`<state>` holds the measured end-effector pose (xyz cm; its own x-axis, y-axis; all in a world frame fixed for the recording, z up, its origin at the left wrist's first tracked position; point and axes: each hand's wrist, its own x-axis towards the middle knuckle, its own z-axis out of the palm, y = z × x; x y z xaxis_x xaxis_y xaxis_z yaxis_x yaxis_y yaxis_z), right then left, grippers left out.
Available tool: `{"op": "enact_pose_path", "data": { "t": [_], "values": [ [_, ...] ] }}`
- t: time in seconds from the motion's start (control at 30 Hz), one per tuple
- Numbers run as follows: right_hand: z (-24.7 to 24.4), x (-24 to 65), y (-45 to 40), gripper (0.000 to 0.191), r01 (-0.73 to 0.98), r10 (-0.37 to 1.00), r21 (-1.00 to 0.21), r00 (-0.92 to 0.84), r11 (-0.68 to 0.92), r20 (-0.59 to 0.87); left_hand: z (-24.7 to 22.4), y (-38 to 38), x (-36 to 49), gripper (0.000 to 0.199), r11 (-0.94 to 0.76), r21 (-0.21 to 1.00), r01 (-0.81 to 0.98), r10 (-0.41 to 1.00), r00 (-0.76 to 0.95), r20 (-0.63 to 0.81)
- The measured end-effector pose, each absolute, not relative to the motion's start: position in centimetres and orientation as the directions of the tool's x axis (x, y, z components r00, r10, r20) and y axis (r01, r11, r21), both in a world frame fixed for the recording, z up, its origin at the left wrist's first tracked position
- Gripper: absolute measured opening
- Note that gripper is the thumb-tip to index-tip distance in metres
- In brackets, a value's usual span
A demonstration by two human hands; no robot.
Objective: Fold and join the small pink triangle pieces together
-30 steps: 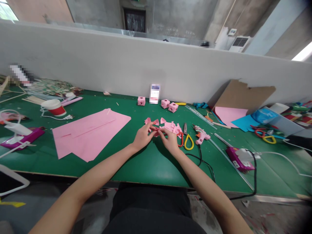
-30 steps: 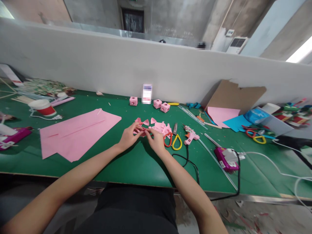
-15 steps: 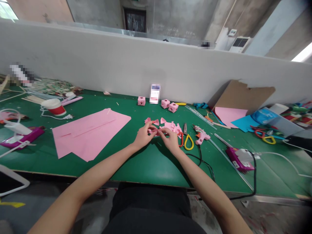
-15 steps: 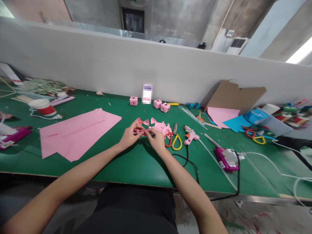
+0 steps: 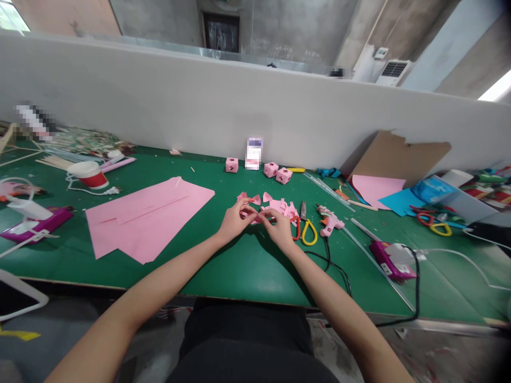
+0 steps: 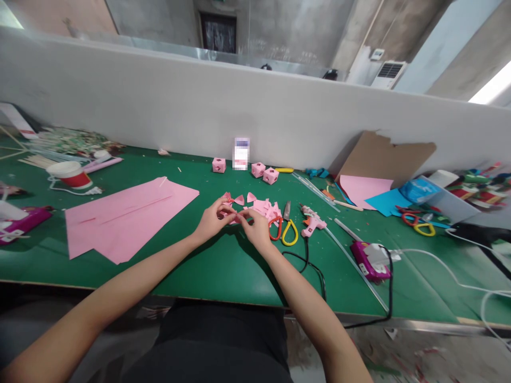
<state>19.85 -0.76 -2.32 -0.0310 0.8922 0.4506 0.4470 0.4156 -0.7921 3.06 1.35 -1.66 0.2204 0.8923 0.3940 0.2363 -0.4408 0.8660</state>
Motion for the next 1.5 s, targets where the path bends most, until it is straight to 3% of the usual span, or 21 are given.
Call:
{"op": "enact_pose_path", "data": {
  "t": [0.53,0.87,1.07,1.33,1.5],
  "values": [
    [-2.1,19.8,-0.8,0.019,0.422,0.891,-0.806,-0.012,0.416,0.453,-1.4,1.3,3.1,0.049,-0.390,0.915,0.108,0.911,0.191,0.366],
    [-2.3,19.8,-0.8,0.023,0.420,0.894,-0.808,-0.020,0.413,0.447,-1.4,1.4,3.0,0.043,-0.376,0.907,0.191,0.921,0.186,0.343],
    [-2.3,20.0,-0.9,0.022,0.469,0.874,-0.762,-0.045,0.446,0.483,-1.4,1.5,3.0,0.044,-0.336,0.923,0.188,0.937,0.167,0.307],
    [-2.2,20.4,-0.8,0.023,0.700,0.786,-0.483,-0.185,0.526,0.589,-2.5,2.2,3.0,0.037,-0.365,0.927,0.091,0.920,0.189,0.343],
    [-1.8,20.1,-1.2,0.026,0.616,0.803,-0.573,-0.175,0.541,0.570,-1.9,1.8,2.9,0.032,-0.420,0.895,0.149,0.903,0.160,0.398]
  ]
}}
